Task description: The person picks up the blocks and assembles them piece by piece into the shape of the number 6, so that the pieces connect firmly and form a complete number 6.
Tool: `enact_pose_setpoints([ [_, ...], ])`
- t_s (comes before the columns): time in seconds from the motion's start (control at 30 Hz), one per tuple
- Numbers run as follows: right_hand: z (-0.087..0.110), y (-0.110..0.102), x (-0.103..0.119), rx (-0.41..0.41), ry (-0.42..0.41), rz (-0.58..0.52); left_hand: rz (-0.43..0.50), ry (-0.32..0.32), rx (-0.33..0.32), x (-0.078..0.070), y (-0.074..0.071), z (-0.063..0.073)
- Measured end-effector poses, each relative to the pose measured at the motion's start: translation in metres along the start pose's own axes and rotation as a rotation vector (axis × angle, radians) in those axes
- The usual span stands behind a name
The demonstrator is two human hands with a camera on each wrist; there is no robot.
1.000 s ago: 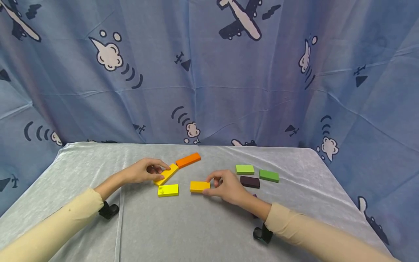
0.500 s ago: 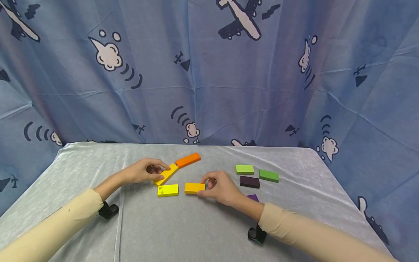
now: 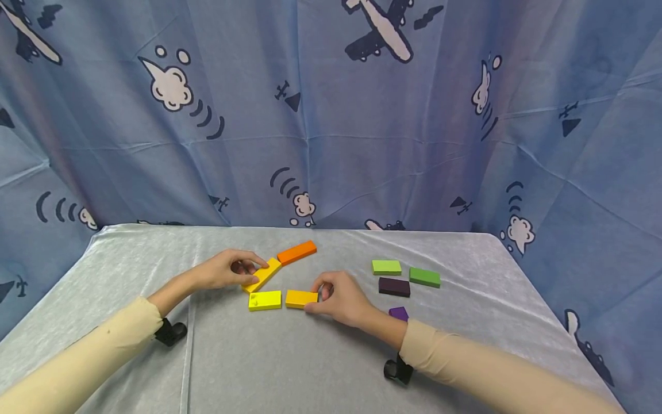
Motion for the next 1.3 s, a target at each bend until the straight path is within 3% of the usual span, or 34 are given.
enact_pose_setpoints([
  [0.67,-0.0024,0.0053,0.0035,0.01,-0.001,-0.002,-0.009,0.005,-0.01,0.0011,-0.0017,-0.0004],
  [1.3,-0.0021,0.0043,0.0071,0.046,0.098,0.105,-0.011,-0.015,-0.013,-0.0001,-0.0004,0.0],
])
Point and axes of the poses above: each hand's wrist, its own z-axis away from the middle knuckle, its own y-axis out of the palm, x = y × z, the point moved 4 cm from there along -z, towards the middle knuckle, and after that the axes turned 10 degrees about -x, right-handed, at the moved point
